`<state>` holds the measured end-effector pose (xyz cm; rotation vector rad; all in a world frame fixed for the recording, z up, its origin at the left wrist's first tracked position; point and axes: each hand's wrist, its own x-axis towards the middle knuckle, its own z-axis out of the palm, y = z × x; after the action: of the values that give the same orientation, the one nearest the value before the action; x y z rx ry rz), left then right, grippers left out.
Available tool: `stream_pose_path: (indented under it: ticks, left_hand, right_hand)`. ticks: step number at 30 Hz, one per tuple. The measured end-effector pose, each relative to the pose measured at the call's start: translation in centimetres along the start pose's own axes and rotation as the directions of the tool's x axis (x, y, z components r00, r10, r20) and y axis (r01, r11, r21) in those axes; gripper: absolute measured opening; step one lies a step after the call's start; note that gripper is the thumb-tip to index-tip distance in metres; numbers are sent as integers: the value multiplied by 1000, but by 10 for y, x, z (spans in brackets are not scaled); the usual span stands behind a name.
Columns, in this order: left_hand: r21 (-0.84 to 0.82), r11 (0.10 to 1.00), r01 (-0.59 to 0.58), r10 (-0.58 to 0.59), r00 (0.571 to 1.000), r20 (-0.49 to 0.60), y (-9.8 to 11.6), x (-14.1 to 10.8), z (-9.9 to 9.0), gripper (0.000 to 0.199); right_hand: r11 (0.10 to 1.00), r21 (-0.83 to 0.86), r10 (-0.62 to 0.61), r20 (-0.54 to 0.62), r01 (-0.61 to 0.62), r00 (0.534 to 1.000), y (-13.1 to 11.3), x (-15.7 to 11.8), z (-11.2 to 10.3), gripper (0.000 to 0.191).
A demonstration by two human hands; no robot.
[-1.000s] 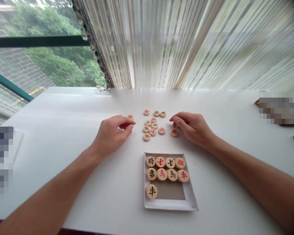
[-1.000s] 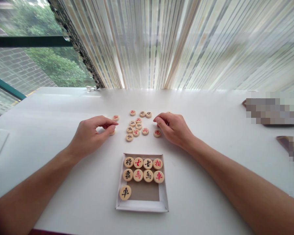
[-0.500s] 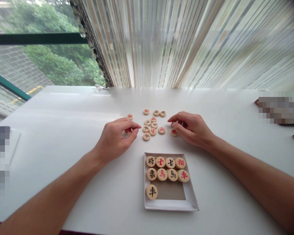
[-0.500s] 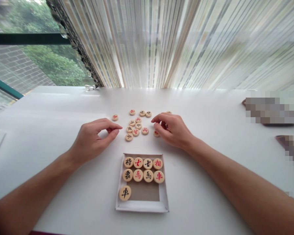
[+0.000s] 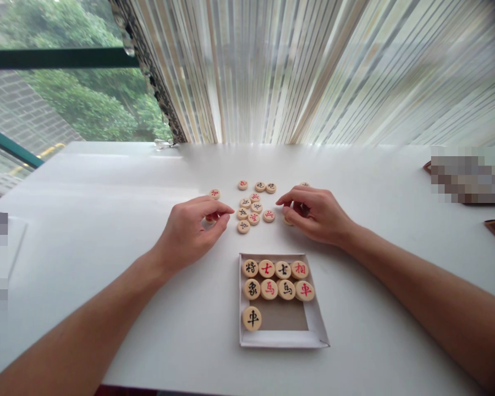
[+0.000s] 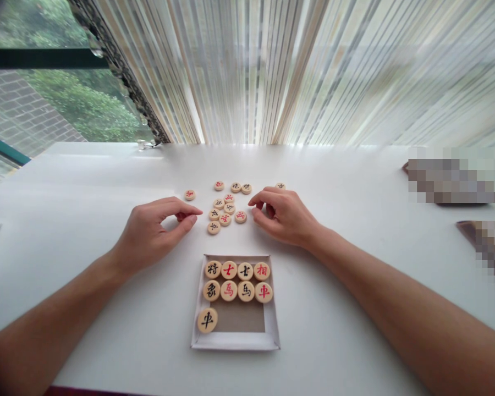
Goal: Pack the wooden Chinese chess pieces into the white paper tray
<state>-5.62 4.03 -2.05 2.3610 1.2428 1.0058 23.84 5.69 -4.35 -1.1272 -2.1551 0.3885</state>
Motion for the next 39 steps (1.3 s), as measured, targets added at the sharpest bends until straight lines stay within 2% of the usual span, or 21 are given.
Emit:
stream_pose_path:
  ticks: [10,18,25,33,39]
  left_hand:
    - [21,999,41,-40,998,-47,1,1,-2,20]
    - [11,1000,8,-7,999,-40,3,0,-2,17]
    - [19,1000,3,-2,999,-40,1,1,-2,17]
    - [24,1000,20,-18,999,-45,-3,1,-3,18]
    - [31,999,44,-42,997,-64,-5,2,-4,20]
  right_hand:
    - [999,8,-37,12,37,999,0,-1,0,15]
    - [997,-8,-71,27,72,997,-2,-1,-1,15]
    - [995,-42,-88,73,91,993,-4,-1,-1,32]
    - [989,-46,-136,95,141,986,-3,-2,0,30]
    - [992,-30,-120,115,124,986,-4,-2,0,29]
